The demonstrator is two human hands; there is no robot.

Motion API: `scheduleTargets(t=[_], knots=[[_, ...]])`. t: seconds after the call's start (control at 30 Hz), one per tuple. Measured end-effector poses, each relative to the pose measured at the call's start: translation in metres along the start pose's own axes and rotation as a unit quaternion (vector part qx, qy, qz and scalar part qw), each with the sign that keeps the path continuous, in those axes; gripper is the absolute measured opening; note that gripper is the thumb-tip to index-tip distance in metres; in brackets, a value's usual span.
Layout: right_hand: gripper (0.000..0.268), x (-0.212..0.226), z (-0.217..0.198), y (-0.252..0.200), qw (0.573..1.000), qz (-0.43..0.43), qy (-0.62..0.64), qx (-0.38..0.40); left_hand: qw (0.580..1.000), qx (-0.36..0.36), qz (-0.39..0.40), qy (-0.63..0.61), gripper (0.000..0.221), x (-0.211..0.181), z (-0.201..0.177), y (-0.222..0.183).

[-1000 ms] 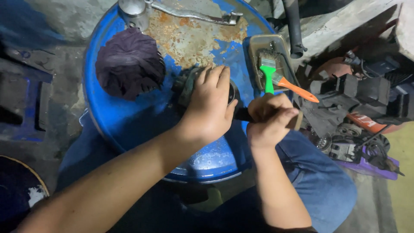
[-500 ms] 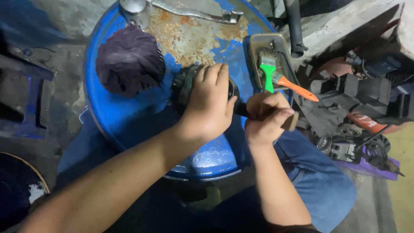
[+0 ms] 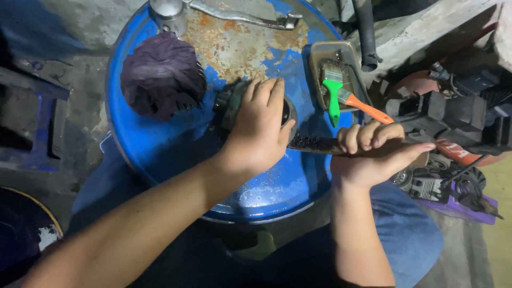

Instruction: Cleaning the exterior of a motorcycle cylinder block using a wire brush and a paintbrush with cleaning fluid on a blue barrel.

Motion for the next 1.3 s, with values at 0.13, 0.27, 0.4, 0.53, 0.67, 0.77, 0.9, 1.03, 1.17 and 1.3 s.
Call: scheduleTargets(t=[0.13, 0.27, 0.4, 0.53, 0.67, 0.77, 0.9, 1.03, 1.17, 1.3], knots=[[0.065, 0.013, -0.003, 0.006, 0.999, 0.007, 0.003, 0.053, 1.0, 0.006, 0.01, -0.012, 0.075, 0.001, -0.002, 0.001], [0.064, 0.02, -0.011, 0.012, 0.997, 0.046, 0.035, 0.052, 0.999, 0.027, -0.002, -0.017, 0.075, 0.003, -0.003, 0.002], [0.06, 0.026, -0.015, 0.022, 0.996, 0.066, 0.035, 0.057, 0.999, 0.034, 0.007, -0.014, 0.076, 0.005, -0.008, 0.003], [0.071, 0.029, -0.026, 0.04, 0.995, 0.055, -0.08, -0.014, 0.988, 0.14, 0.022, -0.056, 0.085, 0.008, -0.033, 0.009], [0.089, 0.038, -0.042, 0.065, 0.959, 0.066, -0.267, -0.061, 0.961, 0.256, 0.035, -0.097, 0.088, 0.012, -0.058, 0.02], [0.098, 0.055, -0.028, 0.07, 0.924, 0.077, -0.361, -0.097, 0.947, 0.311, 0.051, -0.058, 0.091, 0.019, -0.064, 0.027], [0.089, 0.056, -0.028, 0.084, 0.943, 0.139, -0.292, -0.081, 0.935, 0.344, 0.063, -0.051, 0.095, 0.027, -0.066, 0.031], [0.084, 0.049, -0.031, 0.087, 0.97, 0.166, -0.174, -0.024, 0.942, 0.321, 0.09, -0.025, 0.092, 0.035, -0.062, 0.028], [0.079, 0.044, -0.031, 0.081, 0.978, 0.171, -0.116, 0.014, 0.955, 0.289, 0.066, 0.006, 0.095, 0.038, -0.061, 0.031], [0.075, 0.043, -0.037, 0.072, 0.98, 0.144, -0.135, -0.033, 0.965, 0.251, 0.069, 0.031, 0.094, 0.047, -0.059, 0.028]])
Point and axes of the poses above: each hand's wrist, its own y-axis towards the middle knuckle, its own z-axis out of the palm, x = y × z, the point moved 3 cm from there along y, towards the middle knuckle, and after that the axes turned 14 degrees about z, right-handed, at the moved point
